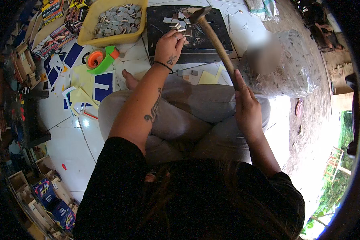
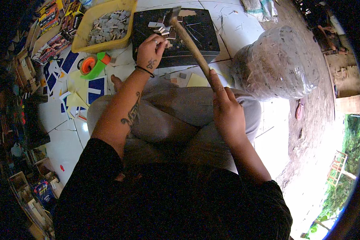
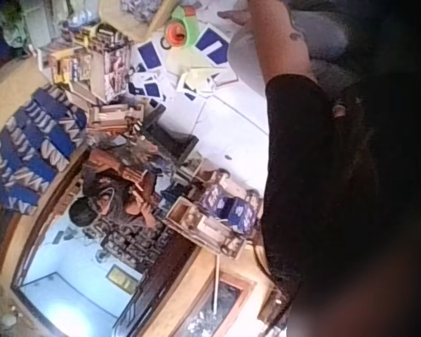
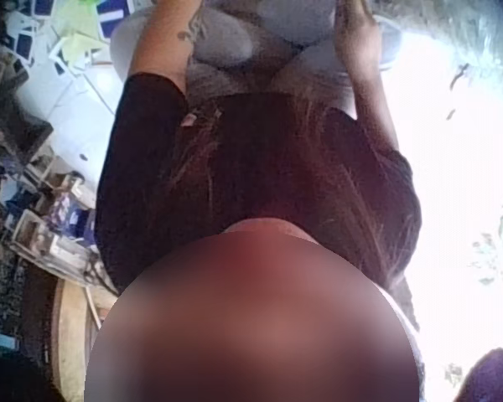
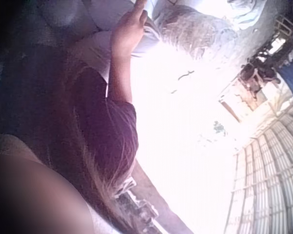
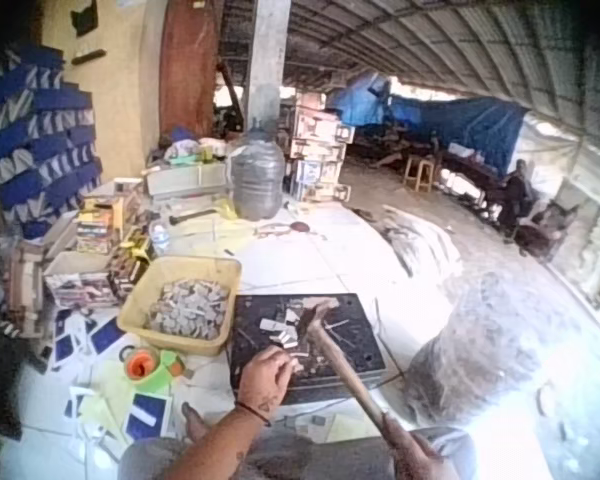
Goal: The person sits on the floor and uses a hammer to break small rectangular tiles on a black board. They pick up tiles from a bowl, place them on the board, and strike them with the hammer, then place the broken pieces into a yellow container.
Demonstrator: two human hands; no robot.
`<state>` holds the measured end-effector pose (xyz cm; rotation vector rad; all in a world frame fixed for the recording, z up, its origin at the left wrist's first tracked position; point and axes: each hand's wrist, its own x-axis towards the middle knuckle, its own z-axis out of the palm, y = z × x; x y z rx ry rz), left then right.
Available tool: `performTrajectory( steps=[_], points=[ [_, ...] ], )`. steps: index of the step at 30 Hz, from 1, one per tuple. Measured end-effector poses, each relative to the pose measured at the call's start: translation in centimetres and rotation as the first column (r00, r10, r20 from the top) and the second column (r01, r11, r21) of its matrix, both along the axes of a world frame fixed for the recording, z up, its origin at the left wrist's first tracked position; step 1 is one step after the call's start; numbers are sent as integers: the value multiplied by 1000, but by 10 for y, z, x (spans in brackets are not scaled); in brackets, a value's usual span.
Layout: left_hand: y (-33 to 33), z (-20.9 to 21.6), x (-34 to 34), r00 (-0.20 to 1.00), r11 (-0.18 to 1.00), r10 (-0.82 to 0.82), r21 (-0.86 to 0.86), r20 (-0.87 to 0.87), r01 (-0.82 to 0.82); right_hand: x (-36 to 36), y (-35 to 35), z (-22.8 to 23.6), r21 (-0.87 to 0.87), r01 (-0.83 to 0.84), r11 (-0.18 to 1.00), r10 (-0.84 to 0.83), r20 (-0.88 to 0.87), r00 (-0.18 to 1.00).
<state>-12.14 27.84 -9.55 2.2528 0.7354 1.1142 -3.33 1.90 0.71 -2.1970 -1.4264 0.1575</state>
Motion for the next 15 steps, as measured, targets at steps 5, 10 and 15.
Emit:
performTrajectory(
  steps=[5, 10, 15],
  points=[
    [1, -1, 1, 999, 997, 23, -70, 43, -20, -2, 5, 4, -135, 33, 990, -33, 2, 999],
    [2, 1, 1, 999, 998, 19, -69, 45, -16, -5, 9, 10, 0, 18, 1000, -18, 28, 999],
    [3, 3, 0, 998, 996, -17, -83, 54, 21, -2, 11, 7, -95, 34, 995, -30, 42, 999]
  ],
)
